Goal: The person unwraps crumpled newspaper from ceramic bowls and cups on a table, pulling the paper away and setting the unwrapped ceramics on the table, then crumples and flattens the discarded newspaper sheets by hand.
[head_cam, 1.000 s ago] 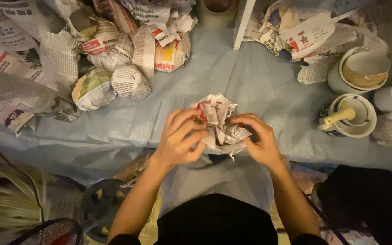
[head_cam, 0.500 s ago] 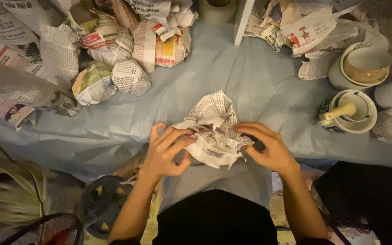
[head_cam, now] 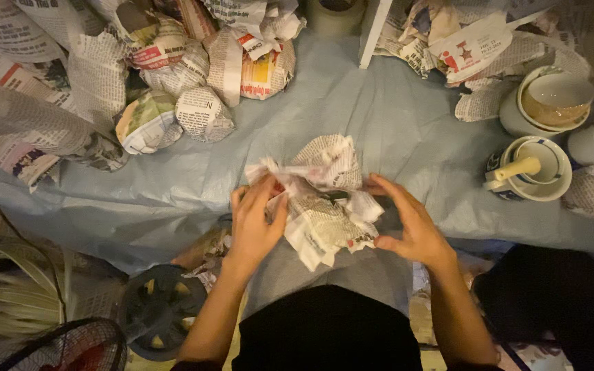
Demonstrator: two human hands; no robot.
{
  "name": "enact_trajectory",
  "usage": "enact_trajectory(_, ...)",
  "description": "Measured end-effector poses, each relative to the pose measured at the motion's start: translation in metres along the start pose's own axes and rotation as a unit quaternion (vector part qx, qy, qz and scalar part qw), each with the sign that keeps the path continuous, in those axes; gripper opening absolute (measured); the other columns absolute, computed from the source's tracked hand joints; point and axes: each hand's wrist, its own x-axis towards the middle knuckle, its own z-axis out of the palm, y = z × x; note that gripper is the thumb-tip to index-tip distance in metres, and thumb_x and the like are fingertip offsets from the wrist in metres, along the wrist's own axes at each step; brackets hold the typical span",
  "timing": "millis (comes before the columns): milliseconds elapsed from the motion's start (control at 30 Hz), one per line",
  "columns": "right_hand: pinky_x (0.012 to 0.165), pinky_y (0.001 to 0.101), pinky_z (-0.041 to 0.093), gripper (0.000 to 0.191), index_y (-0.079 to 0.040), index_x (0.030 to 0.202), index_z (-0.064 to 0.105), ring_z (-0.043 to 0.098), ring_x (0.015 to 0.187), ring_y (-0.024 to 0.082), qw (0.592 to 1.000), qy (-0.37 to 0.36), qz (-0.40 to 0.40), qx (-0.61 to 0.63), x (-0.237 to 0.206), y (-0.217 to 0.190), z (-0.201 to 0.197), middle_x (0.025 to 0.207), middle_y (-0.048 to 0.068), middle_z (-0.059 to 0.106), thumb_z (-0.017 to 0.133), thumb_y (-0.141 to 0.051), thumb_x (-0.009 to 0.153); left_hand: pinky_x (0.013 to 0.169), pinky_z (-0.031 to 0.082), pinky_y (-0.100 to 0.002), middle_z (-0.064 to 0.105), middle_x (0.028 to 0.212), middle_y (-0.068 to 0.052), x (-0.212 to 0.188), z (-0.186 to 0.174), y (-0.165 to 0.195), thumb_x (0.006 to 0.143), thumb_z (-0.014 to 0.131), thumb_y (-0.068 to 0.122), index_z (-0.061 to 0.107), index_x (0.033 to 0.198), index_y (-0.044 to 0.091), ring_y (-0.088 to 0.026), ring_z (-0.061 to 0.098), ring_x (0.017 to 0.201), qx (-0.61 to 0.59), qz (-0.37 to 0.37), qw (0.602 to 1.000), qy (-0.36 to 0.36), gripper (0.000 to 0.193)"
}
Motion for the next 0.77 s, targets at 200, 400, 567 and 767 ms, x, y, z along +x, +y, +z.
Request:
enact_trajectory(200,0.113,0.0463,0.043,0.088,-0.003,0.145,0.053,0.057,0.134,0.037,0.995,0.065,-0.004,-0.072,0.000,-0.004,0.014,0.143,0.019,0.061,0.079,-0.050,0.076,0.103,0.034,-0.044,0.067,0.128,-0.016,0.007,-0.006,0.014,0.090,0.073,0.009,0.046,0.150,-0.002,-0.027,0.063,0.118,0.011,-0.037,0.998,-0.048,0.067)
enact_trajectory(400,0.104,0.0423,0.048,0.045,-0.002,0.121,0.071,0.063,0.123,0.033,0.986,0.126,0.010,-0.105,0.009,-0.024,0.026,0.127,0.016,0.069,0.084,-0.020,0.082,0.105,0.036,-0.049,0.048,0.142,-0.024,0.010,-0.013,0.028,0.085,0.077,0.012,0.045,0.150,0.009,-0.037,0.051,0.127,0.034,0.003,0.999,-0.018,0.073)
enact_trajectory(567,0.102,0.0422,0.049,0.038,-0.001,0.118,0.071,0.065,0.121,0.031,0.981,0.148,-0.032,-0.120,0.011,-0.024,0.032,0.122,0.014,0.071,0.081,-0.012,0.084,0.107,0.039,-0.048,0.055,0.137,-0.015,0.022,-0.020,0.036,0.082,0.074,0.008,0.061,0.138,0.013,-0.033,0.055,0.126,0.029,0.064,0.997,-0.035,0.057)
enact_trajectory(767,0.071,0.0255,0.054,0.030,-0.001,0.122,0.068,0.066,0.082,0.009,0.927,0.254,0.242,0.129,-0.021,0.013,0.048,0.096,0.006,0.075,0.076,-0.011,0.095,0.114,0.036,-0.052,0.064,0.125,-0.008,0.042,-0.030,0.049,0.083,0.079,0.022,0.072,0.113,0.012,-0.029,0.055,0.131,0.068,0.161,0.982,-0.074,0.032)
